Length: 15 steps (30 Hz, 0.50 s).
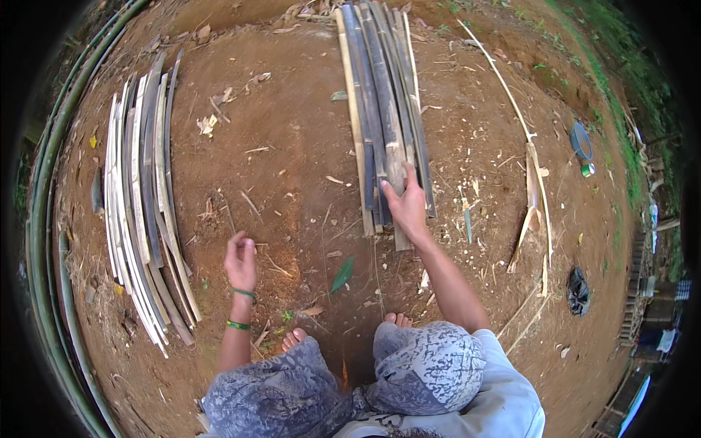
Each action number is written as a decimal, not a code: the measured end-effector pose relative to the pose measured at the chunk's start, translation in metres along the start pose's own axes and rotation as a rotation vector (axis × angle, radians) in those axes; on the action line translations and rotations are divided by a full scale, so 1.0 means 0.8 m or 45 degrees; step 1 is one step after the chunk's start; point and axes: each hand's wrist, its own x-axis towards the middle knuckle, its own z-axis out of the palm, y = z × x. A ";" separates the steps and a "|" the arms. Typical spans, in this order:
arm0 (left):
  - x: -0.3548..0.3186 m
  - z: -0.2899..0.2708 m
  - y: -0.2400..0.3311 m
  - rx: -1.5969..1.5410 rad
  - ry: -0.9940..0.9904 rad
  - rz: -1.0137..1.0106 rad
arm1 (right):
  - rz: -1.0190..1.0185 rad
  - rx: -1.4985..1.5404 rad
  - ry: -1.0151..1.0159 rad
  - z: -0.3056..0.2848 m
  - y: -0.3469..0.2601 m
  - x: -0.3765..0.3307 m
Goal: The person sits on the ground and uses a large knife to sharpen the ends of long bamboo strips. They pick up individual strips, hold them against their leg, and scrape the blade to create a point, then place the finished pieces into a pile.
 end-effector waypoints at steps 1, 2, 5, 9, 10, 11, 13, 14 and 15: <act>0.010 -0.021 -0.008 -0.013 0.044 -0.052 | 0.090 0.162 -0.030 0.002 -0.004 0.003; 0.018 -0.037 -0.017 0.207 0.139 0.056 | -0.037 0.031 0.068 0.006 0.005 0.010; 0.050 -0.088 -0.030 0.818 0.416 0.370 | -0.189 -0.288 0.214 0.018 0.026 0.031; 0.084 -0.187 -0.053 1.347 0.700 0.352 | -0.112 -0.592 0.127 0.020 0.029 0.040; 0.093 -0.208 -0.049 1.421 0.724 0.326 | -0.166 -0.653 0.151 0.025 0.034 0.039; 0.101 -0.217 -0.051 1.518 0.702 0.202 | -0.165 -0.593 0.187 0.023 0.041 0.036; 0.105 -0.260 -0.072 1.716 0.563 -0.106 | -0.274 -0.433 0.225 0.030 0.022 0.026; 0.111 -0.245 -0.070 1.746 0.485 -0.269 | -0.347 -0.380 0.259 0.027 0.021 0.021; 0.110 -0.238 -0.074 1.755 0.516 -0.244 | -0.422 -0.321 0.293 0.029 0.016 0.016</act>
